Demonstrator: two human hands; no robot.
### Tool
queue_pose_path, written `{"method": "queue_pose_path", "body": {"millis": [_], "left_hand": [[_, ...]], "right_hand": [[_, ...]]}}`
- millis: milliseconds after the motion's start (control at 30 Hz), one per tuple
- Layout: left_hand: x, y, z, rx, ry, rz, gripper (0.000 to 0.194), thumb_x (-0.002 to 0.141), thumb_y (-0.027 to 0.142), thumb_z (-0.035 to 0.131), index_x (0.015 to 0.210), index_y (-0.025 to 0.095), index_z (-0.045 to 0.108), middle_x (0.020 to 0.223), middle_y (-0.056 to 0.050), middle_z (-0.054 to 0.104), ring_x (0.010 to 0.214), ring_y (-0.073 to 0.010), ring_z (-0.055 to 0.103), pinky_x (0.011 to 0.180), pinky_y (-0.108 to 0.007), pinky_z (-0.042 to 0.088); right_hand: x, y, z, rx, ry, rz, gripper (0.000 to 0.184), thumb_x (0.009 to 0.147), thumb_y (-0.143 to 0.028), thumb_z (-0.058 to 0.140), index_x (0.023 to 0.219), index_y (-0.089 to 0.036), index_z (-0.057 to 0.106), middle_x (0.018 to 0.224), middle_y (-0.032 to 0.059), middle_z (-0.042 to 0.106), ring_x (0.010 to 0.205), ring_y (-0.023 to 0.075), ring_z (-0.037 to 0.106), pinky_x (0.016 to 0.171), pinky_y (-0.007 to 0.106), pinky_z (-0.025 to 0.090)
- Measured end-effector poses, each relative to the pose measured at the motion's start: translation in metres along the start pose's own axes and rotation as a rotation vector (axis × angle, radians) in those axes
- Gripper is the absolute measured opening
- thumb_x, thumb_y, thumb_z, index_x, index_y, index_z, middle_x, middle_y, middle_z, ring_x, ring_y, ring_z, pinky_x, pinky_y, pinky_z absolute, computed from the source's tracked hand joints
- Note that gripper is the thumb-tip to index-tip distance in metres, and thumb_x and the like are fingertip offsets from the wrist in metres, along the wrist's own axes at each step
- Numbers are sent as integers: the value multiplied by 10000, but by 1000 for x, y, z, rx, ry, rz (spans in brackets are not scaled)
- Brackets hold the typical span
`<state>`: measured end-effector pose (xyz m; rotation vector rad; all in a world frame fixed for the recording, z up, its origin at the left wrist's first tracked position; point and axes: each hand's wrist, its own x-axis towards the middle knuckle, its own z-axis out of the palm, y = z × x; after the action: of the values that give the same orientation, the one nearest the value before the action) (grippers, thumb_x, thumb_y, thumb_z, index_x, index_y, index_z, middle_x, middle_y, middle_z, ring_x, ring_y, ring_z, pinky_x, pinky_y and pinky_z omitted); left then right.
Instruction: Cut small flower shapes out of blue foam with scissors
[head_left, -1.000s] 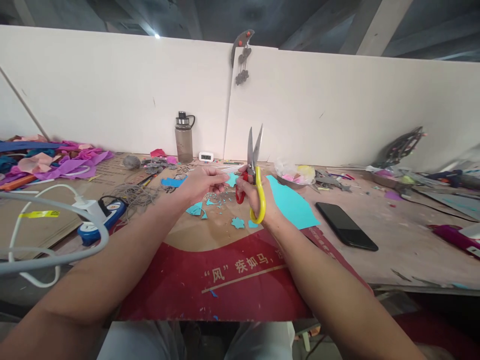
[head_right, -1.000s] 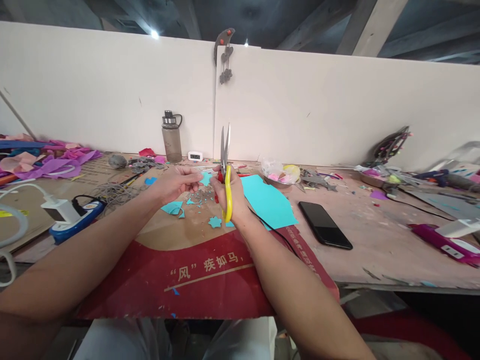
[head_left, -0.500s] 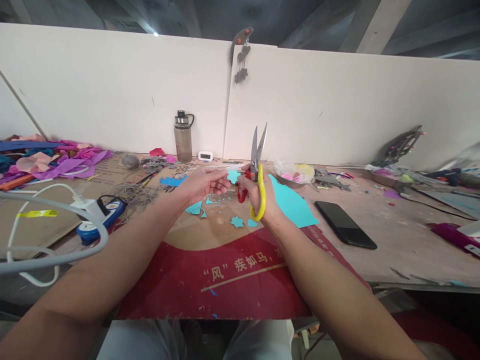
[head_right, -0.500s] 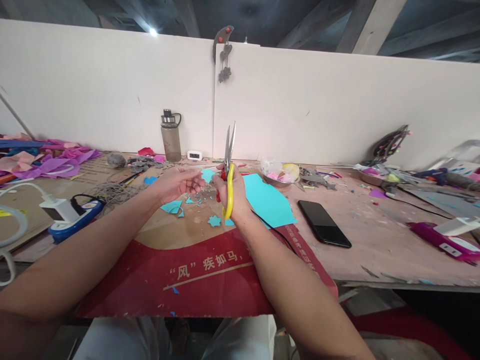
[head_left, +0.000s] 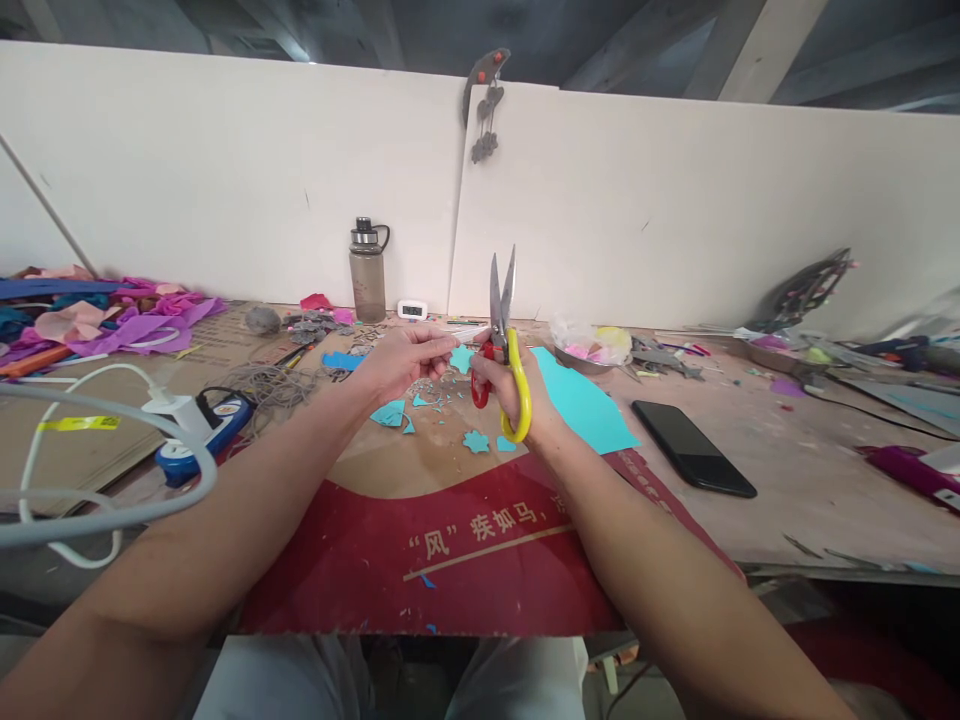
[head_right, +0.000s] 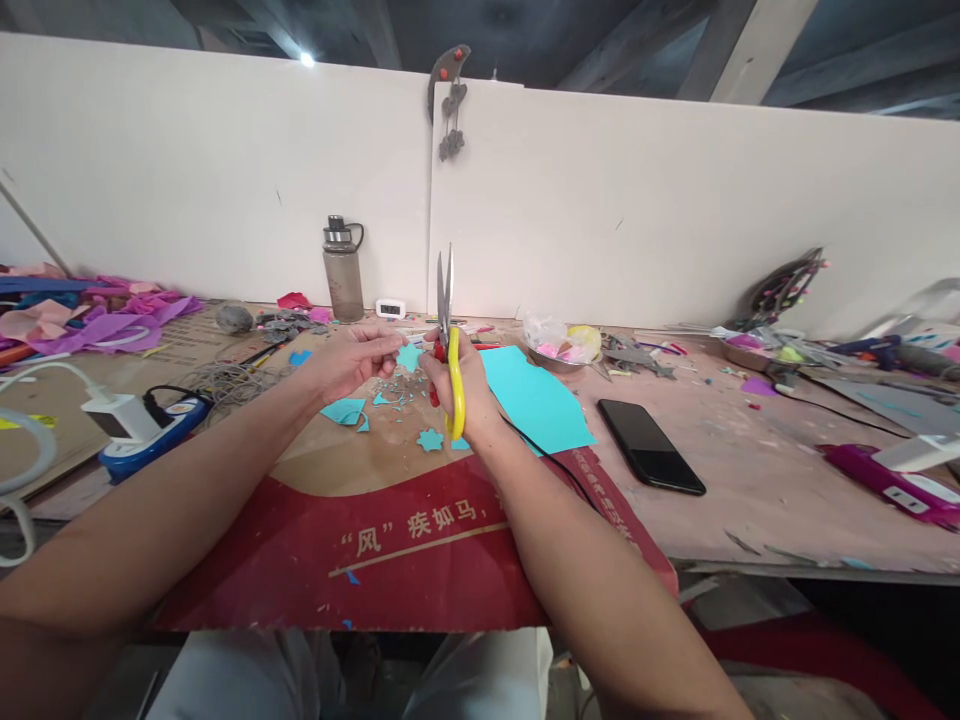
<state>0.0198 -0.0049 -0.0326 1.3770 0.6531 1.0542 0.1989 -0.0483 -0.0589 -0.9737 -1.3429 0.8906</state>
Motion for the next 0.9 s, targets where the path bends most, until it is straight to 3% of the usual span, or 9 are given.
{"method": "queue_pose_path", "body": {"millis": [167, 333, 733, 900], "left_hand": [[-1, 1, 5, -77, -7, -6, 319, 823, 394, 935, 847, 131, 757, 781, -62, 745, 657, -128, 684, 637, -270, 496], [-4, -5, 10, 16, -68, -16, 252, 757, 265, 960, 839, 141, 757, 813, -58, 767, 711, -126, 692, 664, -262, 484], [-3, -11, 13, -14, -13, 11, 216, 811, 261, 880, 721, 150, 718, 642, -40, 694, 612, -123, 635, 609, -265, 455], [-5, -11, 14, -57, -31, 38, 222, 827, 298, 896, 770, 160, 732, 705, -33, 749, 518, -87, 595, 544, -242, 444]], "right_hand": [[2, 0, -1, 35, 81, -42, 349, 785, -339, 659, 1086, -264, 499, 691, -67, 485, 509, 145, 480, 522, 340, 431], [4, 5, 0, 61, 169, -84, 318, 829, -345, 617, 1101, -282, 464, 726, -49, 473, 559, 170, 498, 536, 343, 454], [0, 13, 6, 54, 94, -125, 321, 834, -342, 695, 1078, -252, 507, 710, -68, 486, 540, 128, 460, 550, 322, 414], [2, 17, 3, 9, 101, -184, 298, 869, -355, 689, 1087, -249, 516, 744, -65, 496, 593, 131, 475, 596, 320, 428]]}}
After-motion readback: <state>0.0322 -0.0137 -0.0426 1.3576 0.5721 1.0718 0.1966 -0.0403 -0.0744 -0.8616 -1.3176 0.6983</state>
